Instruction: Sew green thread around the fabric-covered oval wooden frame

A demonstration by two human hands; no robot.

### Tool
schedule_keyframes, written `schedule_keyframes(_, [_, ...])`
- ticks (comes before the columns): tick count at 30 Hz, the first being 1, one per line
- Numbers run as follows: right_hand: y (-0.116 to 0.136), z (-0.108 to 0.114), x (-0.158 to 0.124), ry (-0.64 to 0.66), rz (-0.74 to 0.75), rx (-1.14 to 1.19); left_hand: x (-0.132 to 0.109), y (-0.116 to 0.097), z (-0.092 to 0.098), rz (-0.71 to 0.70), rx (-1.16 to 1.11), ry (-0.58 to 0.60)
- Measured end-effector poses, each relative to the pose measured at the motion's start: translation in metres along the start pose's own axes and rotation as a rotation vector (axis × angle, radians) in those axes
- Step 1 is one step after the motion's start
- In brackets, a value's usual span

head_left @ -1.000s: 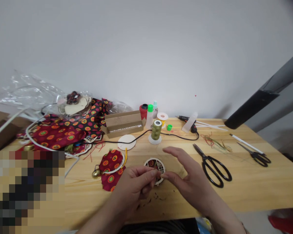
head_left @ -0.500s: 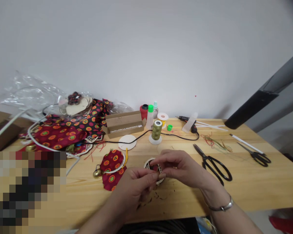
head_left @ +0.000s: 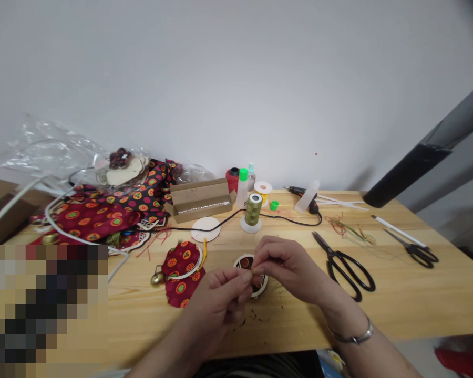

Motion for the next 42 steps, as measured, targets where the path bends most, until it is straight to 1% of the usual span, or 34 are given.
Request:
schedule_keyframes(5, [0.006,0.002,0.0,-0.028,0.037,-0.117,0.003,0.006,-0.001,0.041,-0.092,0.028])
schedule_keyframes(11, [0.005,0.002,-0.003,-0.025,0.055,-0.131,0.004,0.009,0.004,0.066,-0.068,-0.011])
schedule_keyframes(15, [-0.001,0.006,-0.004,-0.024,0.044,-0.147,0.003,0.004,0.009,0.008,-0.017,-0.066])
schedule_keyframes(18, [-0.002,0.013,-0.005,-0.048,0.056,-0.147,0.002,0.0,0.01,-0.031,0.022,-0.085])
schedule_keyframes(21, [-0.003,0.022,-0.009,-0.103,0.074,-0.174,0.001,-0.004,0.011,-0.049,0.04,-0.099])
schedule_keyframes(23, [-0.008,0.032,-0.017,-0.161,0.055,-0.273,0.001,-0.005,0.013,-0.062,0.039,-0.117])
schedule_keyframes(26, [-0.024,0.053,-0.036,-0.263,-0.043,-0.539,0.0,-0.007,0.017,-0.066,0.035,-0.136])
schedule_keyframes(29, [-0.048,0.076,-0.064,-0.311,-0.222,-0.863,0.001,-0.009,0.02,-0.078,0.03,-0.15])
schedule_keyframes(31, [-0.066,0.091,-0.085,-0.296,-0.39,-1.05,0.002,-0.01,0.021,-0.086,0.032,-0.159])
schedule_keyframes(33, [-0.078,0.103,-0.103,-0.266,-0.52,-1.166,0.003,-0.01,0.021,-0.089,0.034,-0.16])
schedule_keyframes(35, [-0.086,0.111,-0.118,-0.24,-0.611,-1.212,0.004,-0.01,0.021,-0.091,0.033,-0.16])
schedule_keyframes(37, [-0.092,0.115,-0.127,-0.21,-0.68,-1.211,0.004,-0.01,0.02,-0.096,0.027,-0.163])
schedule_keyframes(42, [-0.106,0.11,-0.131,-0.107,-0.767,-1.166,0.003,-0.014,0.019,-0.114,0.02,-0.184])
Point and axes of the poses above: each hand's wrist, its own x-axis towards the middle knuckle, its own z-axis out of the back of the hand, y = z × x, the point moved 9 cm from there along x, towards the middle knuckle, and after that the axes turned 8 degrees about -x, right-handed, at the moved point
